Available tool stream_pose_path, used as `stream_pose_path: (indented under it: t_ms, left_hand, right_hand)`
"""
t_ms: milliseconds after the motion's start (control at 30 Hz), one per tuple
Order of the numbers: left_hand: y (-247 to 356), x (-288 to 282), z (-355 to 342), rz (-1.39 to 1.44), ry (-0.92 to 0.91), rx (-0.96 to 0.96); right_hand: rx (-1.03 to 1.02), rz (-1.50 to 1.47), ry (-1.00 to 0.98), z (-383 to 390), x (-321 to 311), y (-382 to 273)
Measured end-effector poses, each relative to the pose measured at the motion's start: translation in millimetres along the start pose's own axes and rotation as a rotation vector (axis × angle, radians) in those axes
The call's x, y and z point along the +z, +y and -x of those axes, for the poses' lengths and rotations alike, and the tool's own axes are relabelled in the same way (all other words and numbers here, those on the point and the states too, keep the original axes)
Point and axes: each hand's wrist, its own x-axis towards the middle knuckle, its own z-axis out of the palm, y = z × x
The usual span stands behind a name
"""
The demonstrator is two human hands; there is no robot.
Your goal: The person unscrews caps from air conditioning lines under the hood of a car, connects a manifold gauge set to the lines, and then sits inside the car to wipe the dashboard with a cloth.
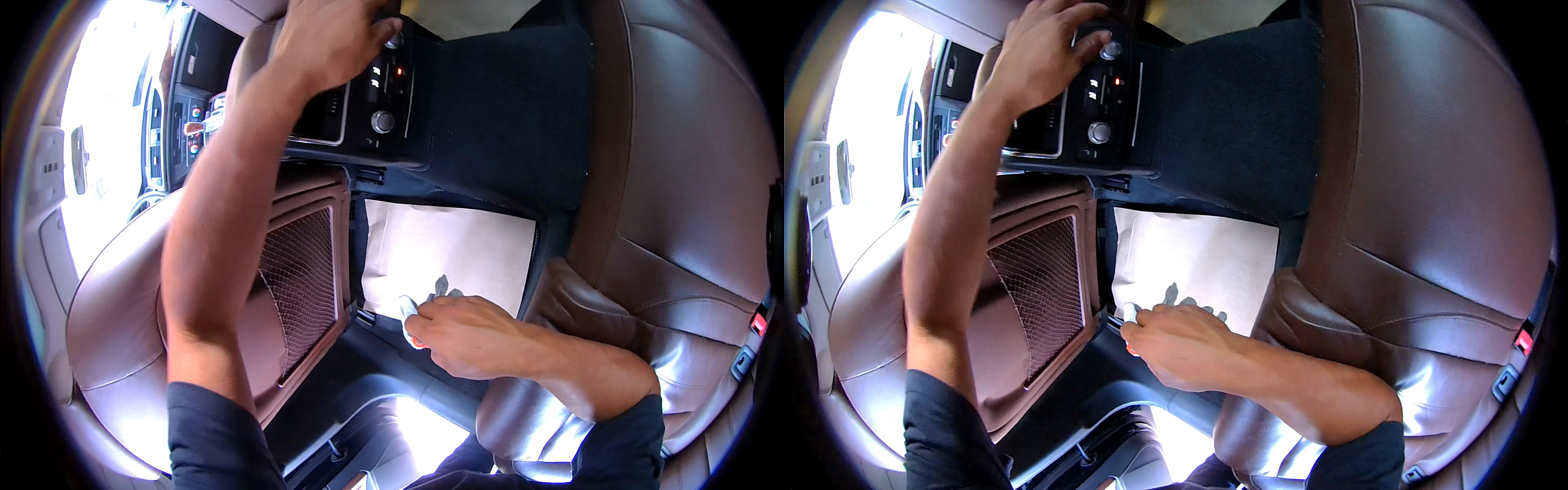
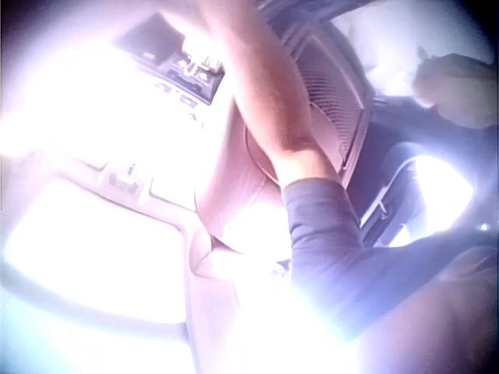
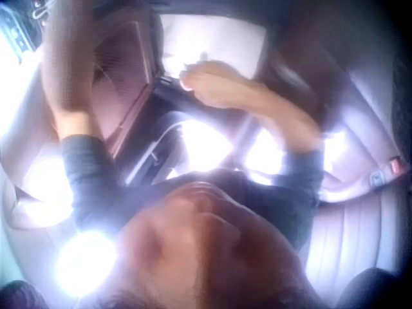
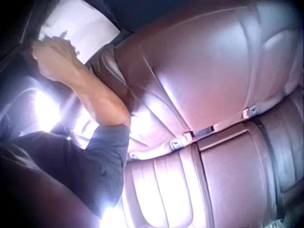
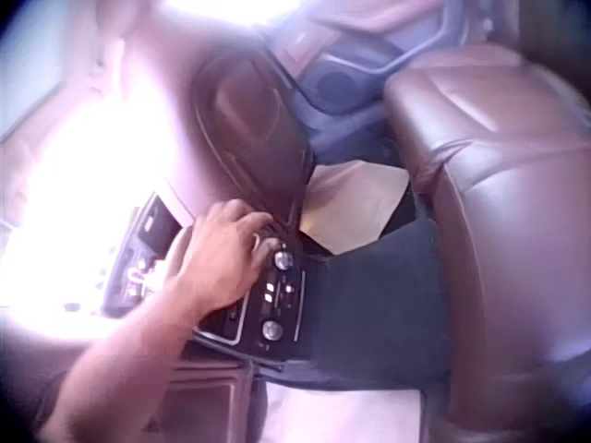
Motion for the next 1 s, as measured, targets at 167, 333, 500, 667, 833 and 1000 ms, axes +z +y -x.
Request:
stream_pose_path:
  t_ms: [167, 333, 500, 667, 833, 1000]
  left_hand:
    - [-30.7, 6.8, 57.6, -0.139, 0.315, -0.173]
    - [-20.6, 9.3, 100.6, -0.087, 0.231, -0.334]
    - [-6.1, 18.1, 97.4, -0.017, 0.294, -0.386]
    - [-9.5, 24.2, 97.8, -0.037, 0.331, -0.375]
    - [-7.7, 24.1, 95.1, -0.058, 0.349, -0.398]
    - [-6.3, 25.1, 92.9, -0.103, 0.389, -0.424]
  right_hand:
    - [0.099, 0.002, -0.089, -2.3, -4.6, -7.2]
    - [0.019, 0.029, -0.055, -4.7, -8.4, -6.1]
    - [0.101, 0.098, -0.137, -9.1, -12.4, -15.4]
    - [0.06, 0.132, -0.096, -8.4, -7.2, -9.8]
    - [0.095, 0.123, -0.092, -9.5, -11.9, -14.2]
    - [0.083, 0.107, -0.085, -10.8, -13.2, -15.1]
